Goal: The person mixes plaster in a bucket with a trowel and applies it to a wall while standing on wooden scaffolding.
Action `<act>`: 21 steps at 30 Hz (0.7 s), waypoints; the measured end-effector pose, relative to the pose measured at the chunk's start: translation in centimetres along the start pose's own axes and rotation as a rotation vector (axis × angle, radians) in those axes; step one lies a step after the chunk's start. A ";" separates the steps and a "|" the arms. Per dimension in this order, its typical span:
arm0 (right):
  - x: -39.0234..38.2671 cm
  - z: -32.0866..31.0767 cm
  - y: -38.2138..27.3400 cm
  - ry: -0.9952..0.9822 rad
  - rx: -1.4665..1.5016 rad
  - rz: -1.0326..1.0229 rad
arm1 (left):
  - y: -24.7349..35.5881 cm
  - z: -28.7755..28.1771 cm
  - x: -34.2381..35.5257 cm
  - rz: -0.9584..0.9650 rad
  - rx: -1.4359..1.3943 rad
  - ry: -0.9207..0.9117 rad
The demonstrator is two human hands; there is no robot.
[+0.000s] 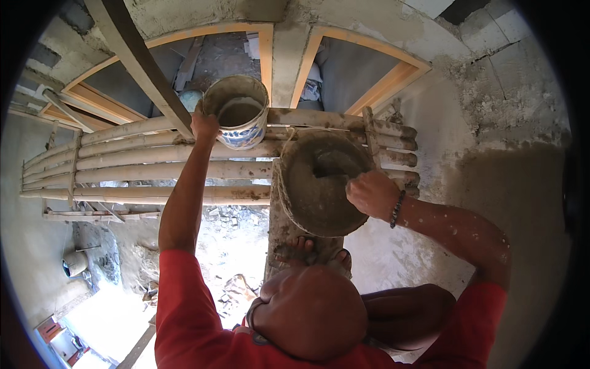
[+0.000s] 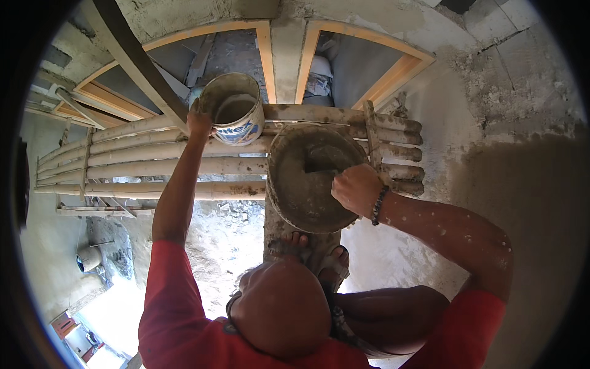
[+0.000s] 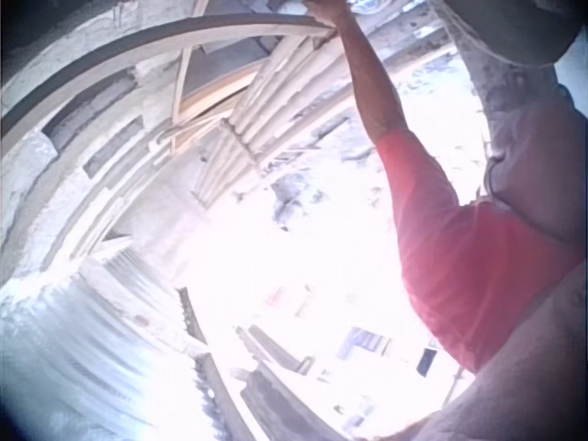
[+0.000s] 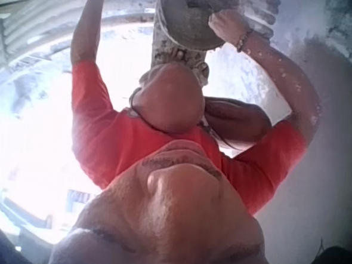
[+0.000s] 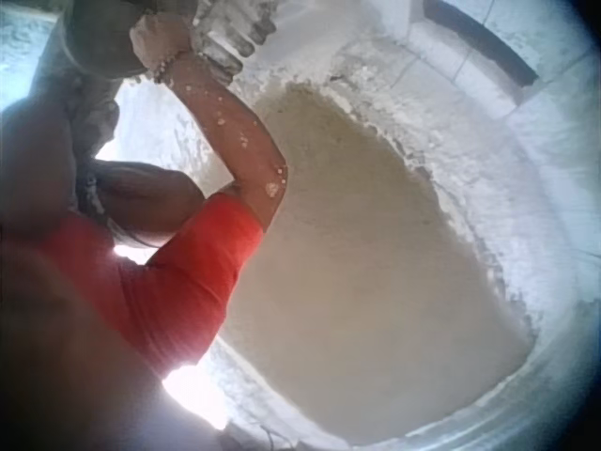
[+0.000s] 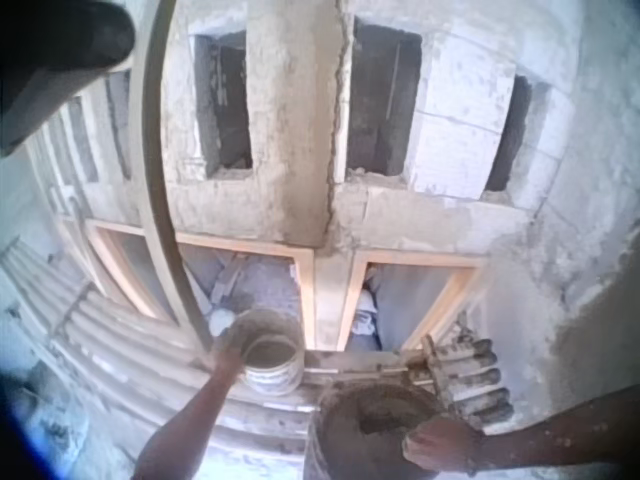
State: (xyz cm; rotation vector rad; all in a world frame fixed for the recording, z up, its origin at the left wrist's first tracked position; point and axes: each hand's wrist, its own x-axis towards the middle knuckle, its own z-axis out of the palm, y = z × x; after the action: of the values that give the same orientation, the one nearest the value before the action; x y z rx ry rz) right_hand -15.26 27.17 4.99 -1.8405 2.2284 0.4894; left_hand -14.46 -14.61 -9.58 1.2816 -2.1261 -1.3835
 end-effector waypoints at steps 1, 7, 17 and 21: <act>-0.6 -0.9 -0.1 -0.046 0.004 -0.008 | 0.0 -0.4 0.0 0.006 0.006 0.006; -2.4 -10.1 1.4 -0.063 -0.022 0.054 | -0.7 -2.5 -0.5 0.273 0.364 0.328; 6.2 -0.8 2.4 -0.233 -0.138 0.160 | -2.8 5.3 -26.1 0.021 -0.503 -0.431; 5.3 0.8 4.0 -0.454 0.017 0.158 | -2.6 6.1 -27.1 -0.025 -0.571 -0.390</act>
State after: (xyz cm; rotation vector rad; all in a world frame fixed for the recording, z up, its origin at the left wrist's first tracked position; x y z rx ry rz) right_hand -20.24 23.31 2.83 -1.3762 2.0572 0.8205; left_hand -1.99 10.27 -9.07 0.8625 -1.7095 -2.1849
